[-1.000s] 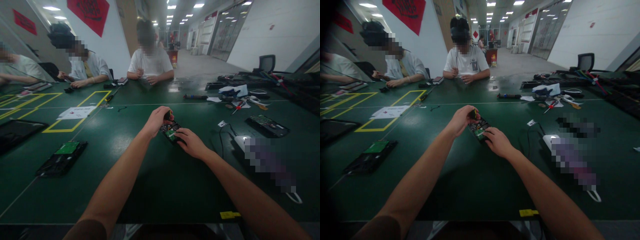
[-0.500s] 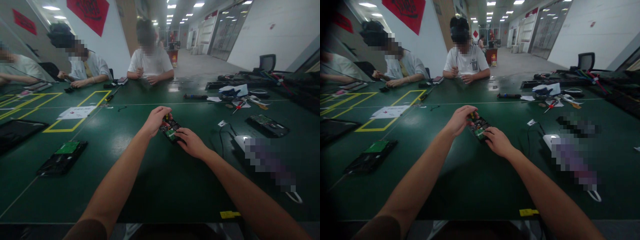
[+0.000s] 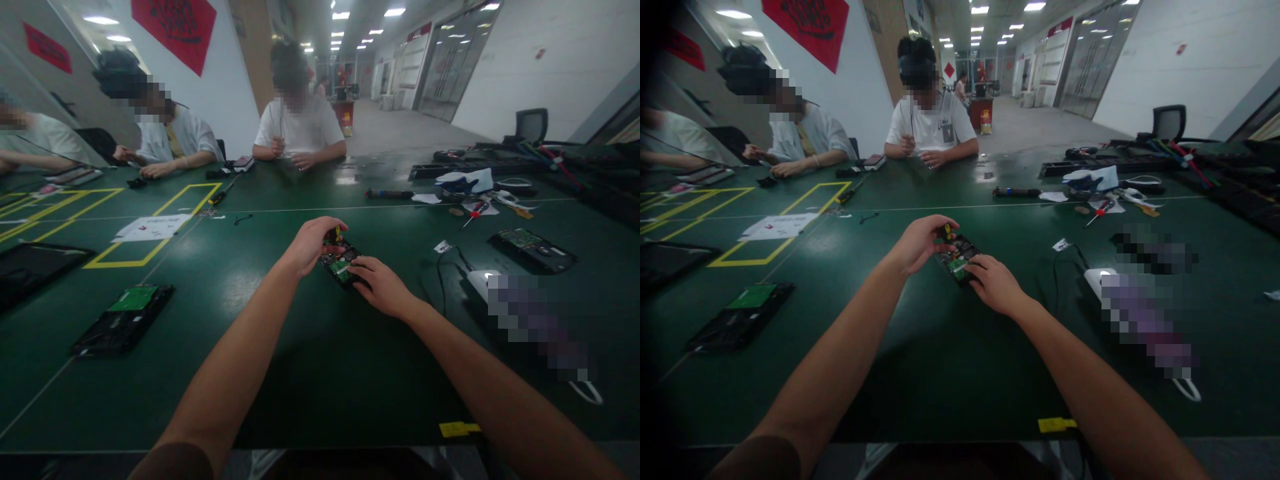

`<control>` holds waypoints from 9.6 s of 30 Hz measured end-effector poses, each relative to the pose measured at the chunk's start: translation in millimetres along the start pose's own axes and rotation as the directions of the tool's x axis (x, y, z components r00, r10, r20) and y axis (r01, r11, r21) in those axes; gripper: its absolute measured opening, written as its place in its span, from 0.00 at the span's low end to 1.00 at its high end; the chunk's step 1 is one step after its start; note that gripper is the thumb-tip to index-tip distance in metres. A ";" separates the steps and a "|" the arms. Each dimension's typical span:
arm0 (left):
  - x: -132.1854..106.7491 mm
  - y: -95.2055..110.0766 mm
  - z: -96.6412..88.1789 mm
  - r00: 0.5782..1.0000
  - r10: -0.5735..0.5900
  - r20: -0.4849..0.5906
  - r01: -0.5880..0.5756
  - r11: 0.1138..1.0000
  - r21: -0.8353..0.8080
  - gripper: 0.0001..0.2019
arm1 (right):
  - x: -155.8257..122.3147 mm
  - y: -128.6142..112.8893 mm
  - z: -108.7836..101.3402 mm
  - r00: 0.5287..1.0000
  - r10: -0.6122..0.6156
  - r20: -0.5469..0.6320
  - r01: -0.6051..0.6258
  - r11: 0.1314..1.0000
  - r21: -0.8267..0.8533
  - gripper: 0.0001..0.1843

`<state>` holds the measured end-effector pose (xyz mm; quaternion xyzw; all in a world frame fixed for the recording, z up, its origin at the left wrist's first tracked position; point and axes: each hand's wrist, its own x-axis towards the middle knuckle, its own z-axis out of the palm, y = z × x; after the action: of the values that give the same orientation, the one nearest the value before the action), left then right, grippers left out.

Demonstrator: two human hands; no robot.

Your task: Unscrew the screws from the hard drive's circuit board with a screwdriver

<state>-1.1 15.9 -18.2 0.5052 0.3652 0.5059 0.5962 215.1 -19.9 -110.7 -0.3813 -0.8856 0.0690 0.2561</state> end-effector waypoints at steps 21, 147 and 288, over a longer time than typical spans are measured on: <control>3.3 -5.1 -0.5 0.996 0.073 -0.054 -0.069 0.995 0.077 0.14 | -0.3 -0.4 -0.3 1.000 0.014 0.014 -0.014 1.000 -0.010 0.22; 1.7 -1.9 3.4 0.987 0.147 -0.067 -0.144 0.989 0.043 0.09 | -1.1 2.5 2.2 1.000 0.006 -0.001 -0.006 1.000 -0.018 0.21; -1.7 -0.1 5.0 0.998 0.057 -0.029 -0.056 0.998 0.015 0.10 | 0.4 1.0 0.9 1.000 0.013 0.002 -0.013 1.000 0.008 0.21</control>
<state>3.2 13.1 -17.3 0.5121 0.3630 0.5273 0.5727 215.1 -18.9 -111.6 -0.3858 -0.8831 0.0747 0.2565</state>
